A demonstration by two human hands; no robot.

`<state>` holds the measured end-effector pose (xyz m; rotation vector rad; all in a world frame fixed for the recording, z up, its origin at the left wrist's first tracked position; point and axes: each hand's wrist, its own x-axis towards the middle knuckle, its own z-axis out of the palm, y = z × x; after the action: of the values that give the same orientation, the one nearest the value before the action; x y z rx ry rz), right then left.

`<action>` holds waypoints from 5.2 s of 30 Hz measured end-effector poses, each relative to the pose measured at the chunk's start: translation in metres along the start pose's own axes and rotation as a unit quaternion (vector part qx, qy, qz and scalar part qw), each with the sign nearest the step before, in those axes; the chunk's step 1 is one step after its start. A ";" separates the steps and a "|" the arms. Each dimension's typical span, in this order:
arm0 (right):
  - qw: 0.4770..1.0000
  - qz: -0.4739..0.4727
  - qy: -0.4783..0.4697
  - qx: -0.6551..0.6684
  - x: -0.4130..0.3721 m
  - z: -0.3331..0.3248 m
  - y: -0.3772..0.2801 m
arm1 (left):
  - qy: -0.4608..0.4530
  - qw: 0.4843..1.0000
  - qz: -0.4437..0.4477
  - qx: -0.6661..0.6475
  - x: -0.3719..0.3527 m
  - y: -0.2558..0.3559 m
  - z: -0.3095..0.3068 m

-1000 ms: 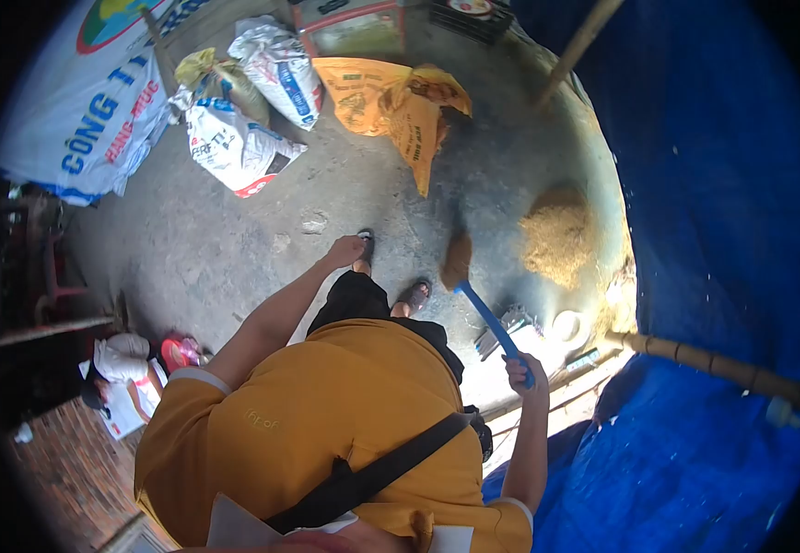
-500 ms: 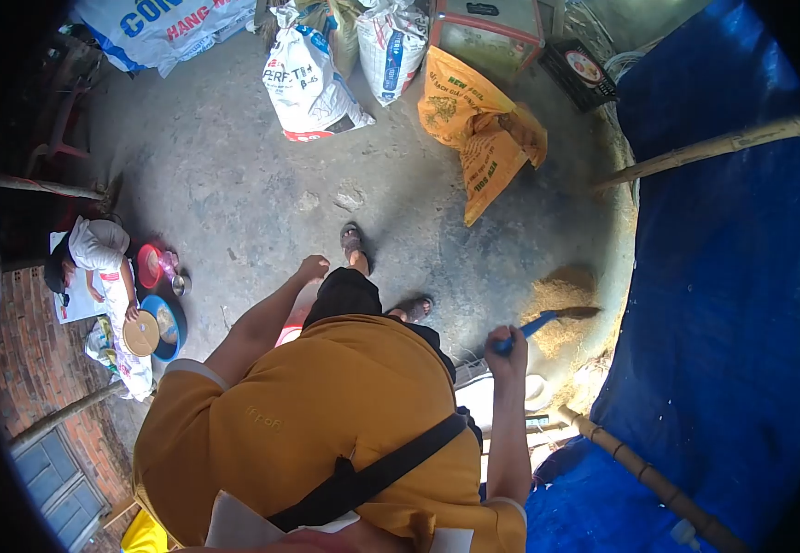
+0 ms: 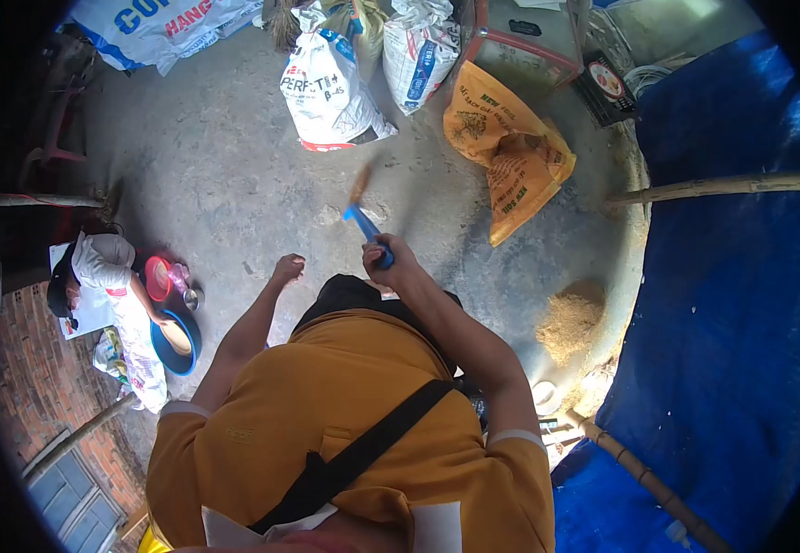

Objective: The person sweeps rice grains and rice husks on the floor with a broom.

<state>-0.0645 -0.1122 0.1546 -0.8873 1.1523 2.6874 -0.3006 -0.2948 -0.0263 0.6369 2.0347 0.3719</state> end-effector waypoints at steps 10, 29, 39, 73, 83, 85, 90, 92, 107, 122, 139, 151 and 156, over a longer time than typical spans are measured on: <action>0.995 -0.016 0.017 0.096 -0.025 0.038 -0.107 | -0.038 0.995 -0.056 -0.070 0.017 0.000 -0.010; 0.992 -0.112 -0.021 0.057 -0.042 0.111 -0.143 | 0.048 0.987 0.151 0.006 0.192 0.227 -0.095; 0.982 -0.183 0.006 0.046 0.019 0.166 -0.127 | 0.159 0.802 0.444 0.366 0.325 0.410 -0.220; 0.889 -0.416 -0.019 0.192 0.072 0.115 -0.111 | -0.413 0.903 -0.099 -0.064 0.271 0.336 -0.261; 0.904 -0.396 0.080 0.141 0.094 0.091 -0.093 | -0.483 0.871 0.087 -0.003 0.297 0.367 -0.287; 0.903 -0.396 0.063 0.157 0.091 0.093 -0.084 | -0.466 0.878 0.109 0.022 0.284 0.359 -0.286; 0.904 -0.392 0.011 0.169 0.083 0.073 -0.066 | -0.491 0.867 0.085 0.024 0.298 0.335 -0.271; 0.901 -0.382 -0.032 0.202 0.079 0.055 -0.063 | -0.495 0.865 0.075 0.026 0.296 0.336 -0.255; 0.781 -0.413 -0.274 0.380 -0.060 -0.100 0.042 | -0.457 0.887 0.031 0.048 0.210 0.377 -0.094; 0.559 -0.566 -0.202 0.571 -0.071 -0.211 0.090 | -0.487 0.869 0.006 0.083 0.121 0.447 0.093; 0.514 -0.498 -0.307 0.628 -0.097 -0.238 0.044 | -0.549 0.825 -0.134 0.016 0.127 0.529 0.347; 0.489 -0.535 -0.242 0.645 -0.234 -0.273 -0.058 | -0.594 0.788 -0.162 0.002 0.159 0.514 0.281; 0.474 -0.441 -0.327 0.689 -0.292 -0.290 -0.105 | -0.560 0.810 -0.164 0.056 0.122 0.541 0.317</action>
<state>0.3460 -0.1951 0.0872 0.0296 1.4134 0.5116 0.0757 0.2207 -0.0064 0.3908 0.9688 -0.3077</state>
